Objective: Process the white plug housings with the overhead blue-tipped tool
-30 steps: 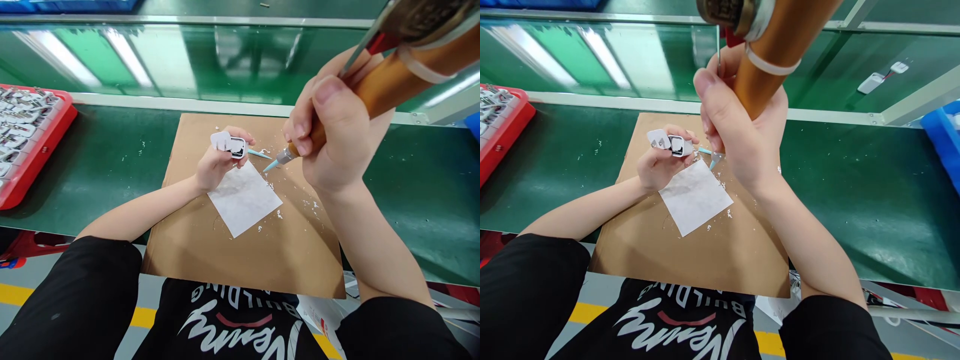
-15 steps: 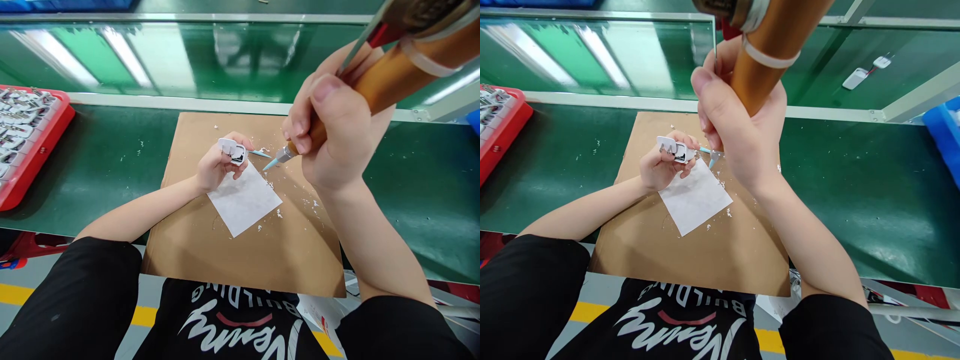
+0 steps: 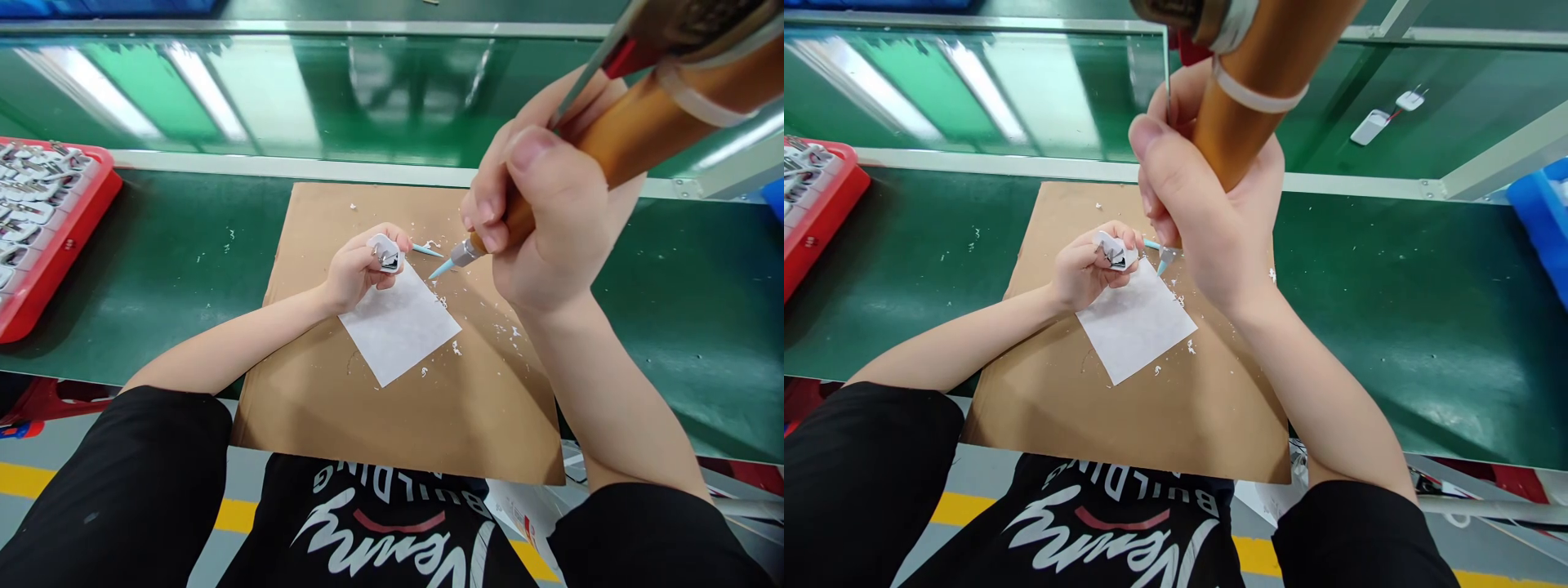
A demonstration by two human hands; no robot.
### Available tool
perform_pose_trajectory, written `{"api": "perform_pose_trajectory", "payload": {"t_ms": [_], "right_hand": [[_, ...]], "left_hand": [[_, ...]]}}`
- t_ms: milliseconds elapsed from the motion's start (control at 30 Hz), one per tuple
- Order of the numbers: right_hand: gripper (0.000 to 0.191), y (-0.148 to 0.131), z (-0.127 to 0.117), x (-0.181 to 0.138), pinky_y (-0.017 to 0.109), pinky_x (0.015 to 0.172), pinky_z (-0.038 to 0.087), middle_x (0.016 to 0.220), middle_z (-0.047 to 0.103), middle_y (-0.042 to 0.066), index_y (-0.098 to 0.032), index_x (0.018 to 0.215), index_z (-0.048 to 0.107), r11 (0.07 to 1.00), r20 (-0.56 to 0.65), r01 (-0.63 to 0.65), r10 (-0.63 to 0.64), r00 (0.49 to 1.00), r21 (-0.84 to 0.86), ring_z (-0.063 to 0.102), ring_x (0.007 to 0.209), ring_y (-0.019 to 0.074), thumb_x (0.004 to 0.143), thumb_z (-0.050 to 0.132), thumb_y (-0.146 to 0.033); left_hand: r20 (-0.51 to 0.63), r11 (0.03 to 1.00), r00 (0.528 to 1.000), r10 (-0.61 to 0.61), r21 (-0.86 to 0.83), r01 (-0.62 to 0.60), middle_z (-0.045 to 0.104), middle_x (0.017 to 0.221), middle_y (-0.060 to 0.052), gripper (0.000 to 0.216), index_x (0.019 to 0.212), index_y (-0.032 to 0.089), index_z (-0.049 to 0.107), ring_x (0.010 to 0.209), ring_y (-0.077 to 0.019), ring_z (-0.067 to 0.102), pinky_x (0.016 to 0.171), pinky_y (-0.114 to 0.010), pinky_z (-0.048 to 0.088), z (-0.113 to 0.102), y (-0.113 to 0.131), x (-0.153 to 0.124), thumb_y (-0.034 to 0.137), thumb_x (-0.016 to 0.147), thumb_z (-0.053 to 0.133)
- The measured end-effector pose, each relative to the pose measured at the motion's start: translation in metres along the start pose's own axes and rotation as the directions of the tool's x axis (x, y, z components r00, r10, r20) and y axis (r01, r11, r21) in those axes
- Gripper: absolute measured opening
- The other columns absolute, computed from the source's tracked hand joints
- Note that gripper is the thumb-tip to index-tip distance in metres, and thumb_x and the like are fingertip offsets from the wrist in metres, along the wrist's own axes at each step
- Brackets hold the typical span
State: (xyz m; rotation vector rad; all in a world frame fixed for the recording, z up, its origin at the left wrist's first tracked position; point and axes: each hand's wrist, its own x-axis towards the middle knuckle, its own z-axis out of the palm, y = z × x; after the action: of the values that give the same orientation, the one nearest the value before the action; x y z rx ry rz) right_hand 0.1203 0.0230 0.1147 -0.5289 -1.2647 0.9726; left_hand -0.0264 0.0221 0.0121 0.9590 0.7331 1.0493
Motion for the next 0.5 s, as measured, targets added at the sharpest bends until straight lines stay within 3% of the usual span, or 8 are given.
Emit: {"api": "perform_pose_trajectory", "payload": {"t_ms": [233, 400, 500], "right_hand": [[0.019, -0.009, 0.0, -0.003, 0.03, 0.037, 0.023, 0.047, 0.043, -0.004, -0.023, 0.065, 0.047, 0.994, 0.032, -0.087, 0.089, 0.996, -0.074, 0.031, 0.038, 0.0108, 0.079, 0.05, -0.009], [0.017, 0.001, 0.002, 0.0, 0.03, 0.032, 0.016, 0.041, 0.04, -0.005, -0.023, 0.058, 0.048, 0.999, -0.01, -0.007, 0.007, 1.0, 0.038, 0.026, 0.034, 0.0105, 0.07, 0.059, -0.017], [0.017, 0.003, 0.003, -0.001, 0.03, 0.031, 0.016, 0.042, 0.04, -0.005, -0.024, 0.059, 0.049, 0.999, -0.001, -0.008, 0.008, 1.0, 0.047, 0.027, 0.033, 0.0112, 0.068, 0.062, -0.018]], "left_hand": [[0.006, 0.999, 1.0, -0.017, -0.035, 0.017, 0.056, 0.088, -0.006, 0.025, 0.078, 0.016, 0.059, 0.058, -0.0094, 0.044, 0.042, -0.021, 0.029, -0.001, -0.002, 0.0, 0.014, 0.055, 0.048], [0.076, 0.993, 0.995, -0.061, -0.094, 0.068, 0.057, 0.104, -0.005, 0.042, 0.101, 0.02, 0.056, 0.065, -0.0103, 0.051, 0.047, -0.022, 0.041, -0.004, -0.007, 0.004, 0.016, 0.059, 0.054], [0.102, 0.999, 0.994, -0.042, 0.019, 0.04, 0.058, 0.105, -0.003, 0.05, 0.108, 0.022, 0.051, 0.07, -0.01, 0.057, 0.053, -0.022, 0.046, -0.004, -0.013, 0.004, 0.011, 0.06, 0.061]]}}
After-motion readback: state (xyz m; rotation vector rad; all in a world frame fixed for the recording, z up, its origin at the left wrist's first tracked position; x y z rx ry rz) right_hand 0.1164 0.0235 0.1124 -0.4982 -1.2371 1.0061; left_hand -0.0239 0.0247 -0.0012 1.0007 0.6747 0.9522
